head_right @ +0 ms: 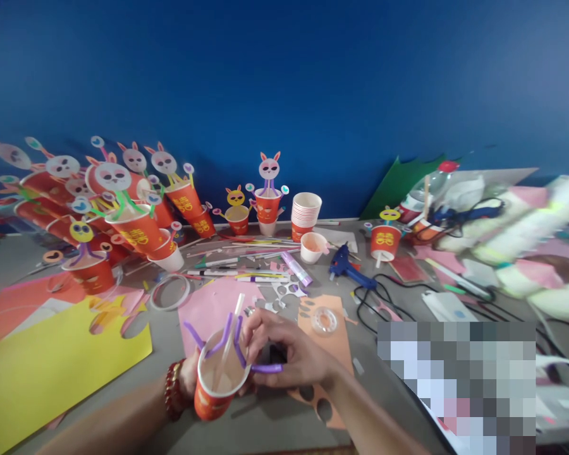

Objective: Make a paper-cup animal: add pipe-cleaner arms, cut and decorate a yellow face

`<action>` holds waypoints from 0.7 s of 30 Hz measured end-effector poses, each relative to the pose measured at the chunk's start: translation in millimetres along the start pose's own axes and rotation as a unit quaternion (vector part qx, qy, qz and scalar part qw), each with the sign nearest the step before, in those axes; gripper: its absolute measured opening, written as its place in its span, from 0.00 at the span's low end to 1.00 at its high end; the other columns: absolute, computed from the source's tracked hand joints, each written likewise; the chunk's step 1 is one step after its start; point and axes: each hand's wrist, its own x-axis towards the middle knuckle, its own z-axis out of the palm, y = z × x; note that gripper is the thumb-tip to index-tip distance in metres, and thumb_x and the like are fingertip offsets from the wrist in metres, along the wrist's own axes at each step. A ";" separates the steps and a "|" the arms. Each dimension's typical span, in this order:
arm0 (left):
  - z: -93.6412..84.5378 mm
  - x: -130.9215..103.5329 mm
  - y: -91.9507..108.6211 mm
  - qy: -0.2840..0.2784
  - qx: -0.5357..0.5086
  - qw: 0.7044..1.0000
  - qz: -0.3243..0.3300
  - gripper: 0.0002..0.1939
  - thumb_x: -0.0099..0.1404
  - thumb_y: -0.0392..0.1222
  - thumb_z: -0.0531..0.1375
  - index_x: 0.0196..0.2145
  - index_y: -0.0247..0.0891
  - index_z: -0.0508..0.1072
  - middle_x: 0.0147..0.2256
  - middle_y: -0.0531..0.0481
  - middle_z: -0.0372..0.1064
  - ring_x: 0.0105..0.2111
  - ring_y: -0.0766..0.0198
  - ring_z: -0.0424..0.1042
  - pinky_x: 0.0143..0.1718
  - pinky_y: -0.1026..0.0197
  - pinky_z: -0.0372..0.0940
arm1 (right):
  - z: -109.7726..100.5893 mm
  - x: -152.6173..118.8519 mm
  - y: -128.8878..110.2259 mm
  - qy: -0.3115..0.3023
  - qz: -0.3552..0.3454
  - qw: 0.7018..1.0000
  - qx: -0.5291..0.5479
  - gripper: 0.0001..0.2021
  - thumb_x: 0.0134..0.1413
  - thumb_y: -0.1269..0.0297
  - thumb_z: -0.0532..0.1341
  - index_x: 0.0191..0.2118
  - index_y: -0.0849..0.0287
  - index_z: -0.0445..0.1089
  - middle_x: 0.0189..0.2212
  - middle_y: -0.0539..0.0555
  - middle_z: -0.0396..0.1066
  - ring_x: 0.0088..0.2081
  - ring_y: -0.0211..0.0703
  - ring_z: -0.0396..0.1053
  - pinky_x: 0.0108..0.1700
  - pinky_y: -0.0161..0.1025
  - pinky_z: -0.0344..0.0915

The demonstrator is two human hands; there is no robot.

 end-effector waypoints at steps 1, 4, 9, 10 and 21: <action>0.2 0.1 0.4 0.004 0.003 1.000 -0.002 0.38 0.55 0.72 0.61 0.44 0.31 0.78 0.35 0.41 0.78 0.36 0.55 0.76 0.38 0.59 0.67 | -0.3 -0.2 0.5 -0.003 -0.002 1.000 -0.004 0.07 0.51 0.67 0.69 0.37 0.56 0.73 0.39 0.54 0.68 0.44 0.45 0.67 0.48 0.43 0.65; 1.4 1.1 0.9 0.017 -0.006 1.000 0.003 0.35 0.57 0.69 0.61 0.43 0.31 0.78 0.35 0.43 0.78 0.34 0.57 0.76 0.38 0.60 0.67 | -0.1 -0.1 0.1 -0.005 0.004 1.000 -0.010 0.07 0.52 0.67 0.69 0.36 0.57 0.72 0.38 0.54 0.68 0.43 0.44 0.67 0.48 0.43 0.65; 6.2 5.7 1.8 0.025 -0.014 1.000 0.010 0.29 0.66 0.63 0.56 0.42 0.32 0.78 0.33 0.45 0.77 0.32 0.60 0.76 0.38 0.60 0.67 | 2.2 0.2 -1.5 0.015 0.030 0.999 -0.001 0.10 0.55 0.60 0.67 0.40 0.57 0.70 0.39 0.56 0.67 0.43 0.46 0.67 0.47 0.43 0.65; 7.3 6.8 2.4 0.020 -0.017 1.000 0.014 0.30 0.66 0.64 0.56 0.43 0.31 0.77 0.33 0.45 0.77 0.32 0.60 0.76 0.39 0.60 0.67 | 2.5 -0.1 -1.0 0.017 0.033 0.999 0.005 0.10 0.55 0.60 0.67 0.40 0.57 0.69 0.39 0.56 0.67 0.43 0.46 0.66 0.47 0.43 0.65; 8.7 7.4 3.0 -0.008 -0.008 0.998 0.056 0.38 0.59 0.69 0.59 0.48 0.29 0.75 0.40 0.40 0.75 0.36 0.54 0.75 0.44 0.53 0.65 | 4.0 -7.1 7.5 0.031 0.062 0.992 0.109 0.12 0.53 0.62 0.67 0.43 0.55 0.70 0.44 0.57 0.65 0.47 0.49 0.65 0.47 0.43 0.64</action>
